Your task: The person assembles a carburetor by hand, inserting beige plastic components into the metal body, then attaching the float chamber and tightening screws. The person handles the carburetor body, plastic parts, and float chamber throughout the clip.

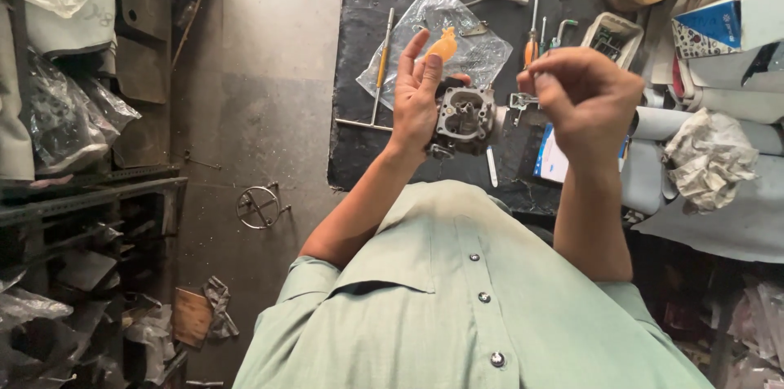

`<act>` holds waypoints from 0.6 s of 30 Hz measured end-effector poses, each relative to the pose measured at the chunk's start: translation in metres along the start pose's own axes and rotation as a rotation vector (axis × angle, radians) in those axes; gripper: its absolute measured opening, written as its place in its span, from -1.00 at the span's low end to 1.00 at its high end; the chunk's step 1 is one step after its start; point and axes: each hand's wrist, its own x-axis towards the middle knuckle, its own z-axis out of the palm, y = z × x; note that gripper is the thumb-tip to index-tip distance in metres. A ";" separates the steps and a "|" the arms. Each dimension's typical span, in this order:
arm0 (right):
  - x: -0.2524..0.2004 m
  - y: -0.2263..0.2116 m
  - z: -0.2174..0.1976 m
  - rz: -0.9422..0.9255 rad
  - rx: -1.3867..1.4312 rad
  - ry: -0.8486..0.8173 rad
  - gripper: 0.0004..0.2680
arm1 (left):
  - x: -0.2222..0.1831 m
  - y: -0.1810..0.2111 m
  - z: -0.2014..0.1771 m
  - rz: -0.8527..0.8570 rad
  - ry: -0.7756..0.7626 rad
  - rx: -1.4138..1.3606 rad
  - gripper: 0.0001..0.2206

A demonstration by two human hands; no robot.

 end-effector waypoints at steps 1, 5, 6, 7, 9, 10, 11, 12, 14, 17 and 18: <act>0.004 0.000 0.000 0.000 -0.002 0.003 -0.92 | -0.003 0.003 0.004 -0.003 -0.003 -0.001 -0.45; 0.014 0.006 0.001 0.118 0.109 0.017 -0.92 | -0.013 0.009 0.014 -0.192 -0.054 -0.142 -0.48; 0.015 0.010 0.001 0.120 0.135 0.006 -0.93 | -0.016 0.009 0.016 -0.237 -0.085 -0.205 -0.49; 0.015 0.014 0.001 0.119 0.133 0.008 -0.93 | -0.016 0.010 0.018 -0.238 -0.087 -0.206 -0.49; 0.015 0.023 0.000 0.055 0.097 -0.021 -0.93 | -0.019 0.011 0.021 -0.279 -0.116 -0.233 -0.47; 0.015 0.026 0.001 0.055 0.096 -0.022 -0.93 | -0.021 0.012 0.022 -0.279 -0.116 -0.234 -0.47; 0.015 0.028 0.001 0.053 0.036 -0.018 -0.92 | -0.023 0.013 0.024 -0.299 -0.125 -0.246 -0.47; 0.016 0.030 0.002 0.048 -0.023 -0.015 -0.91 | -0.025 0.014 0.025 -0.316 -0.134 -0.257 -0.47; 0.016 0.026 0.005 0.028 -0.071 -0.010 -0.89 | -0.029 0.020 0.033 -0.313 -0.129 -0.252 -0.48; 0.016 0.016 0.009 0.002 -0.191 -0.019 -0.90 | -0.033 0.024 0.036 -0.304 -0.173 -0.249 -0.49; 0.015 0.013 0.010 -0.003 -0.264 -0.032 -0.92 | -0.035 0.024 0.036 -0.299 -0.222 -0.250 -0.51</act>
